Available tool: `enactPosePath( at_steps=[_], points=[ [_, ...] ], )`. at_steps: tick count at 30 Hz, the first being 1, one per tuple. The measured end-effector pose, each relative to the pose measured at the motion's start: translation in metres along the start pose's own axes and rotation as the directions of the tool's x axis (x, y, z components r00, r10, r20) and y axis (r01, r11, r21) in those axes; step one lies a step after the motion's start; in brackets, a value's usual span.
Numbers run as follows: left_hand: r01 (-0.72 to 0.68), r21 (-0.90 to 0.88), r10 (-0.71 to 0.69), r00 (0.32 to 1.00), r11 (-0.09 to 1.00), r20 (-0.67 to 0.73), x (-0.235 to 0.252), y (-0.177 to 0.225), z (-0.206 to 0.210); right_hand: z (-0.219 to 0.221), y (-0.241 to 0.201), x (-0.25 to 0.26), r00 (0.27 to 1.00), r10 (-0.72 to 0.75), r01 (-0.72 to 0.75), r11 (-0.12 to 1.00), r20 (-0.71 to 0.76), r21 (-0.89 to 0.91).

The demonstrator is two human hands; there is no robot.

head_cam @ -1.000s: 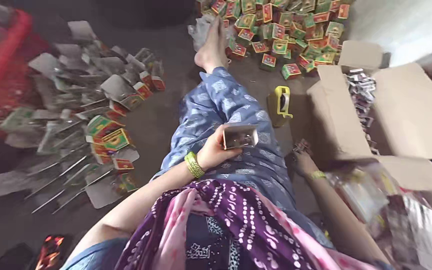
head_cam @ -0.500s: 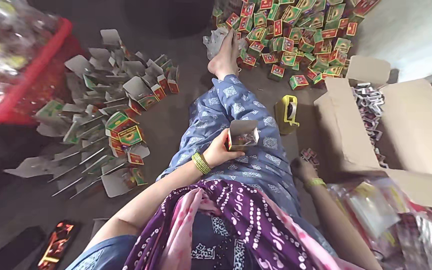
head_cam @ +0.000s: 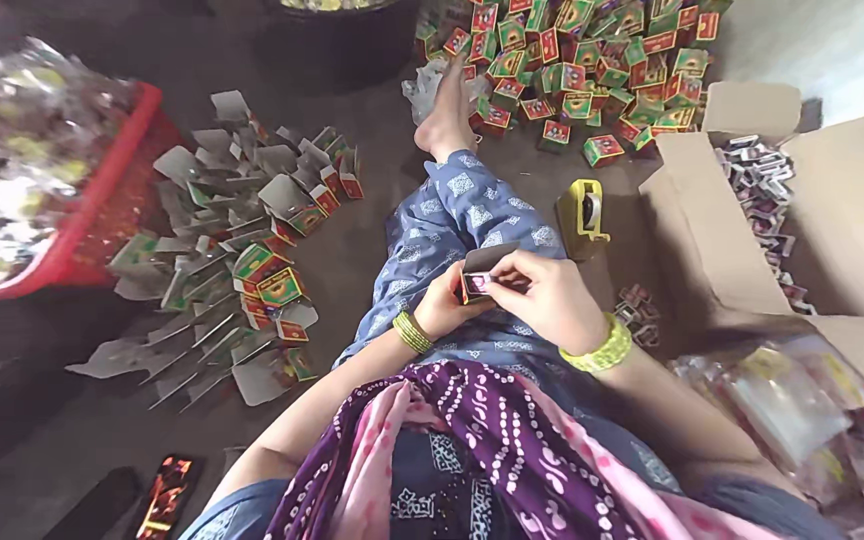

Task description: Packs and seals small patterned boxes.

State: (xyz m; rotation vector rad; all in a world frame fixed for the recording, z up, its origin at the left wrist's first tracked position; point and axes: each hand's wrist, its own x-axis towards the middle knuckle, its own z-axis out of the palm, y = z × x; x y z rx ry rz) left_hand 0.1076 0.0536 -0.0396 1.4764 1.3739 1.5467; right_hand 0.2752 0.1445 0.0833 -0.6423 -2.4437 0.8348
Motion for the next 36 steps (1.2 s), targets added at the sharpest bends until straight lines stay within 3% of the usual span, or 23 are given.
enactPosePath(
  at_steps=[2,5,8,13,18,20,22,24,25,29,32,36],
  points=[
    [-0.007,0.021,0.007,1.0,1.0,-0.001,-0.001,-0.002,-0.001,0.015,-0.001,0.001,0.999,-0.02,0.023,0.997,0.043,-0.071],
    [-0.003,0.058,0.003,1.0,0.998,0.01,-0.001,-0.002,-0.002,0.027,-0.001,-0.001,0.984,-0.164,0.175,0.968,0.072,-0.178],
    [0.021,0.041,-0.022,1.0,0.999,0.007,-0.002,-0.002,-0.002,0.03,-0.003,-0.004,0.943,-0.252,0.312,0.894,0.215,-0.322],
    [0.056,-0.035,-0.056,0.998,0.998,-0.01,-0.001,0.001,0.002,0.025,-0.016,-0.003,0.887,-0.102,0.306,0.86,0.45,-0.408],
    [0.009,0.018,-0.009,1.0,1.0,0.012,-0.001,0.002,0.003,0.025,-0.016,0.0,0.886,-0.068,0.281,0.866,0.459,-0.413],
    [-0.021,-0.011,0.021,1.0,1.0,-0.006,-0.002,0.002,0.003,0.026,-0.005,-0.004,0.944,-0.19,0.282,0.889,0.269,-0.361],
    [-0.076,-0.037,0.074,0.995,0.996,-0.065,-0.004,-0.002,0.001,0.021,0.008,-0.007,0.958,-0.284,0.263,0.924,-0.037,-0.279],
    [-0.121,-0.133,0.104,0.986,0.984,-0.127,-0.006,-0.007,0.002,0.014,0.023,-0.007,0.942,-0.238,0.196,0.962,-0.235,-0.189],
    [-0.141,-0.17,0.118,0.983,0.975,-0.142,-0.007,-0.007,0.002,0.011,0.032,-0.007,0.948,-0.183,0.155,0.98,-0.262,-0.124],
    [-0.15,-0.237,0.129,0.986,0.96,-0.101,-0.008,0.0,0.003,0.017,0.069,-0.01,0.996,-0.025,0.048,0.955,-0.082,0.293],
    [-0.142,-0.281,0.128,0.989,0.949,-0.068,-0.009,0.005,0.002,0.03,0.076,-0.015,0.995,-0.093,0.067,0.878,0.033,0.474],
    [-0.154,-0.258,0.157,0.988,0.954,-0.011,-0.011,0.006,0.0,0.038,0.074,-0.014,0.971,-0.221,0.144,0.838,0.086,0.527]
  ],
)
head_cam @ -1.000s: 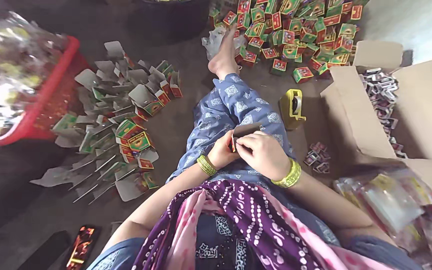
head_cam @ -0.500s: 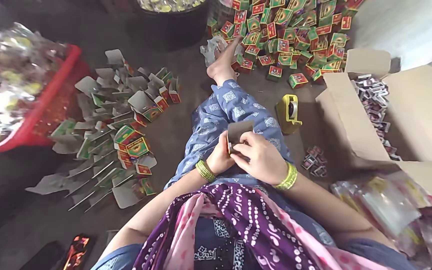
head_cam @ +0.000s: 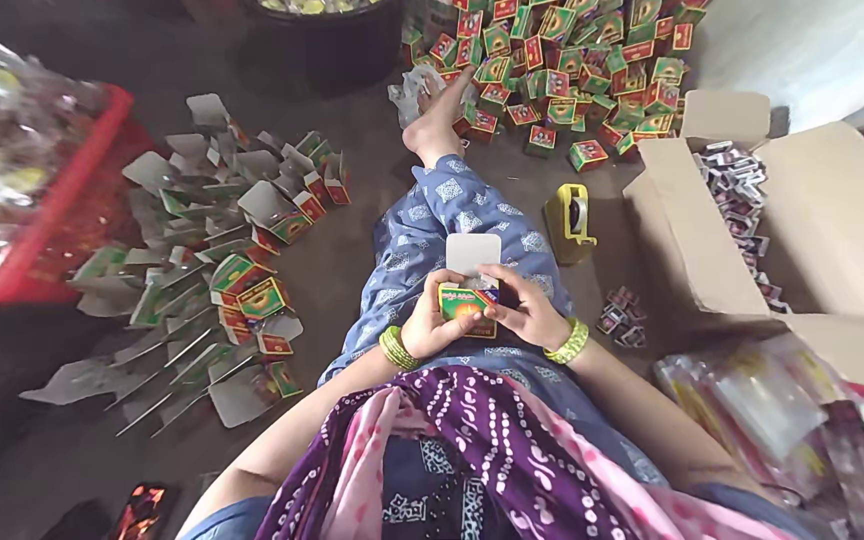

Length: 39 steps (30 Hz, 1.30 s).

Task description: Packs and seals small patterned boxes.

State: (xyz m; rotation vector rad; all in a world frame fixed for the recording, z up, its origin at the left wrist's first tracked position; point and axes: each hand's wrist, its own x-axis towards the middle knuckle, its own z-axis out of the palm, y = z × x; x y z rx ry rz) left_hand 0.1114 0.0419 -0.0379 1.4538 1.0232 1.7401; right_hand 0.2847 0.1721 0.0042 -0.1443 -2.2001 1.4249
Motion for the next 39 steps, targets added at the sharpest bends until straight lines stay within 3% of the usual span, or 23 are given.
enactPosePath(
  at_steps=[2,7,10,13,19,22,31,39],
  points=[
    [0.009,0.014,-0.01,1.0,1.0,0.003,-0.001,0.0,0.0,0.002,0.002,0.0,0.999,-0.017,0.018,1.0,0.031,-0.01],
    [0.091,0.031,-0.091,0.996,0.995,0.008,0.001,0.0,0.002,0.0,0.003,-0.003,1.0,0.014,-0.022,0.944,-0.027,-0.33],
    [0.124,0.021,-0.123,0.992,0.992,-0.031,0.002,-0.002,0.002,0.001,0.0,-0.002,0.977,-0.049,0.022,0.991,-0.208,-0.13],
    [0.091,-0.024,-0.092,0.995,0.996,-0.038,0.002,-0.006,0.002,-0.006,-0.013,0.0,0.967,0.037,-0.005,0.992,-0.253,0.129],
    [0.084,-0.014,-0.083,0.996,0.996,0.036,0.002,-0.007,0.003,-0.01,-0.026,0.004,0.997,0.014,-0.025,0.989,-0.075,-0.144],
    [0.082,0.008,-0.083,0.995,0.997,0.047,0.001,-0.008,0.002,-0.008,-0.034,0.005,0.998,0.013,-0.028,0.971,-0.062,-0.239],
    [0.057,0.049,-0.061,0.994,0.997,0.087,0.0,-0.01,0.001,-0.008,-0.037,0.004,0.999,-0.011,-0.001,0.967,-0.045,-0.254],
    [0.039,0.123,-0.053,0.993,0.992,0.109,-0.001,-0.01,0.0,-0.01,-0.041,0.002,0.996,0.002,0.032,0.93,0.092,-0.365]
  ],
)
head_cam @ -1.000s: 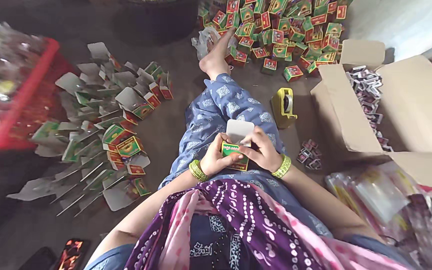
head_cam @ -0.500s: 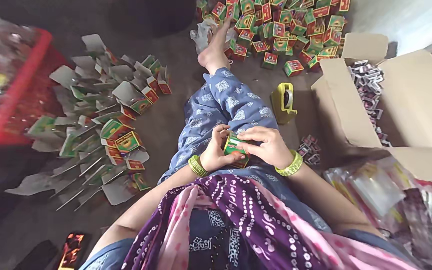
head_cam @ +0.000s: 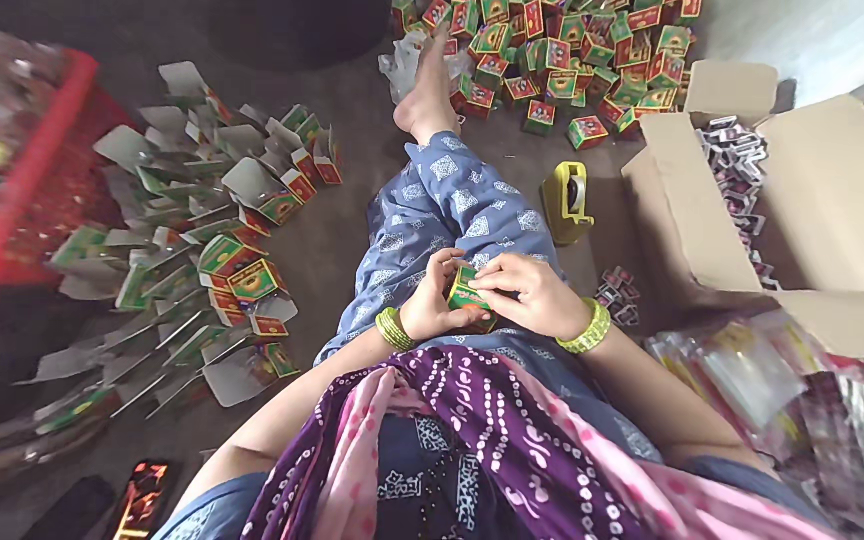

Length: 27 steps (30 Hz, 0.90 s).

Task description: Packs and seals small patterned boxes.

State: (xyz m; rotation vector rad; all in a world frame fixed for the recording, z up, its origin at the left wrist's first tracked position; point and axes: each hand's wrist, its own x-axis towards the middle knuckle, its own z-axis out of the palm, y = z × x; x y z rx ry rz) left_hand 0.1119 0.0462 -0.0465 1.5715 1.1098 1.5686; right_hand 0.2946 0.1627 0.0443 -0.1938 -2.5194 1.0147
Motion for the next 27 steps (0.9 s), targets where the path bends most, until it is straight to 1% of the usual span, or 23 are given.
enactPosePath(
  at_steps=[3,4,7,8,11,13,14,15,16,17,18,19,21,22,23,24,25,27],
  points=[
    [0.017,-0.023,-0.018,1.0,1.0,-0.015,0.0,-0.002,0.001,0.0,0.0,-0.004,0.999,0.0,0.003,0.999,0.041,-0.051],
    [0.034,-0.042,-0.035,0.999,0.999,-0.03,0.0,-0.001,0.0,0.002,0.0,-0.006,1.0,-0.004,0.005,0.999,0.025,-0.054],
    [0.104,-0.088,-0.112,0.989,0.991,-0.095,0.0,0.002,-0.001,0.013,0.004,-0.016,0.994,-0.02,0.013,0.998,-0.104,-0.069],
    [0.124,-0.103,-0.136,0.984,0.987,-0.116,0.0,0.002,-0.001,0.015,0.004,-0.02,0.995,-0.004,-0.002,0.998,-0.101,-0.058],
    [0.146,-0.101,-0.156,0.982,0.984,-0.108,-0.002,0.003,0.0,0.014,0.006,-0.029,0.999,0.045,-0.045,0.999,-0.004,0.027],
    [0.121,-0.084,-0.128,0.988,0.989,-0.083,0.0,0.004,0.001,0.008,0.01,-0.032,0.997,0.068,-0.073,0.99,0.046,0.122],
    [0.102,-0.085,-0.108,0.991,0.991,-0.073,0.001,0.004,0.001,0.004,0.013,-0.032,0.995,0.095,-0.1,0.98,0.037,0.17],
    [0.095,-0.089,-0.102,0.992,0.991,-0.07,0.002,0.004,0.001,-0.001,0.019,-0.032,0.99,0.142,-0.137,0.969,-0.013,0.206],
    [0.101,-0.111,-0.109,0.991,0.989,-0.075,0.003,0.004,0.001,-0.008,0.027,-0.032,0.971,0.217,-0.188,0.953,-0.101,0.236],
    [0.119,-0.138,-0.132,0.987,0.983,-0.089,0.001,0.005,0.001,-0.017,0.037,-0.032,0.928,0.31,-0.255,0.933,-0.205,0.256],
    [0.149,-0.167,-0.168,0.98,0.975,-0.108,0.0,0.007,0.0,-0.027,0.051,-0.032,0.86,0.405,-0.328,0.905,-0.309,0.272],
    [0.179,-0.188,-0.205,0.971,0.966,-0.125,0.0,0.009,0.0,-0.039,0.071,-0.034,0.77,0.492,-0.403,0.868,-0.405,0.289],
    [0.202,-0.209,-0.236,0.96,0.957,-0.153,0.001,0.011,-0.002,-0.065,0.115,-0.039,0.556,0.613,-0.581,0.77,-0.562,0.264],
    [0.197,-0.211,-0.234,0.959,0.957,-0.163,0.002,0.011,-0.003,-0.077,0.136,-0.043,0.467,0.643,-0.664,0.708,-0.607,0.24],
    [0.191,-0.207,-0.228,0.958,0.959,-0.173,0.004,0.011,-0.003,-0.089,0.154,-0.046,0.401,0.664,-0.726,0.65,-0.631,0.222],
    [0.188,-0.202,-0.226,0.957,0.961,-0.184,0.004,0.011,-0.003,-0.099,0.17,-0.048,0.359,0.686,-0.775,0.597,-0.633,0.208],
    [0.181,-0.193,-0.218,0.956,0.964,-0.194,0.005,0.01,-0.003,-0.107,0.185,-0.051,0.339,0.701,-0.807,0.56,-0.627,0.19],
    [0.146,-0.173,-0.182,0.96,0.974,-0.214,0.007,0.008,-0.001,-0.116,0.212,-0.055,0.347,0.727,-0.841,0.52,-0.592,0.146]
  ],
)
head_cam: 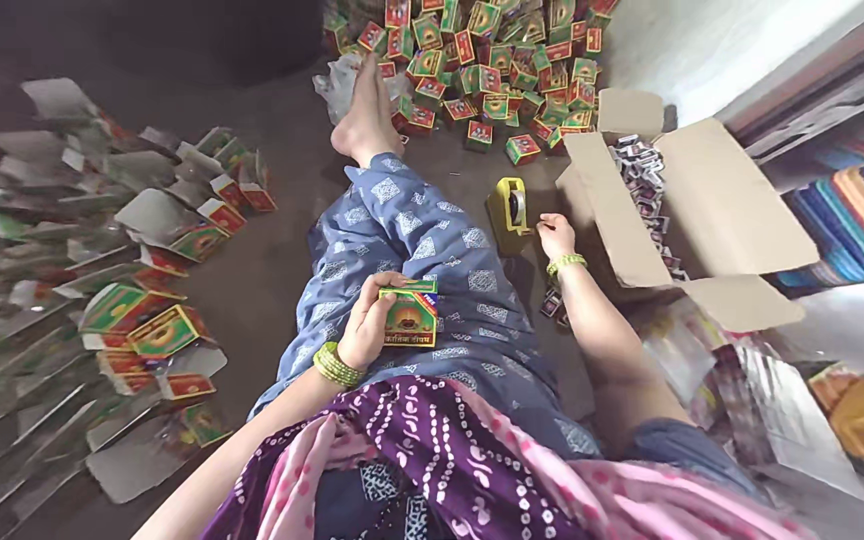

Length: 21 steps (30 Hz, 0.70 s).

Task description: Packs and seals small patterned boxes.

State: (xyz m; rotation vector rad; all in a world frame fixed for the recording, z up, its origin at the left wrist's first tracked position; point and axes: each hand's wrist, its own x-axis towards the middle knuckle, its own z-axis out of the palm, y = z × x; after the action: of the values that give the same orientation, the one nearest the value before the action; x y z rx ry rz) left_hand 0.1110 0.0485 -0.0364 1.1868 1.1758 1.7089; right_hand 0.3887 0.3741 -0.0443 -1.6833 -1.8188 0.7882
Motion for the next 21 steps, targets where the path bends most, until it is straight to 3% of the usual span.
enactPosePath(
  at_steps=[5,12,21],
  points=[
    [-0.052,-0.019,0.052,0.999,0.998,-0.001,0.002,-0.009,-0.001,0.01,0.009,0.03,0.981,0.035,-0.013,0.994,0.193,-0.111],
    [-0.042,-0.021,0.042,0.999,0.999,0.006,0.005,-0.01,0.001,0.012,-0.002,0.042,0.972,0.127,-0.097,0.983,0.197,-0.158],
    [-0.048,-0.001,0.048,0.999,0.999,0.005,0.004,-0.009,-0.001,-0.008,-0.011,0.006,0.926,0.337,-0.355,0.93,0.171,0.09]
  ],
)
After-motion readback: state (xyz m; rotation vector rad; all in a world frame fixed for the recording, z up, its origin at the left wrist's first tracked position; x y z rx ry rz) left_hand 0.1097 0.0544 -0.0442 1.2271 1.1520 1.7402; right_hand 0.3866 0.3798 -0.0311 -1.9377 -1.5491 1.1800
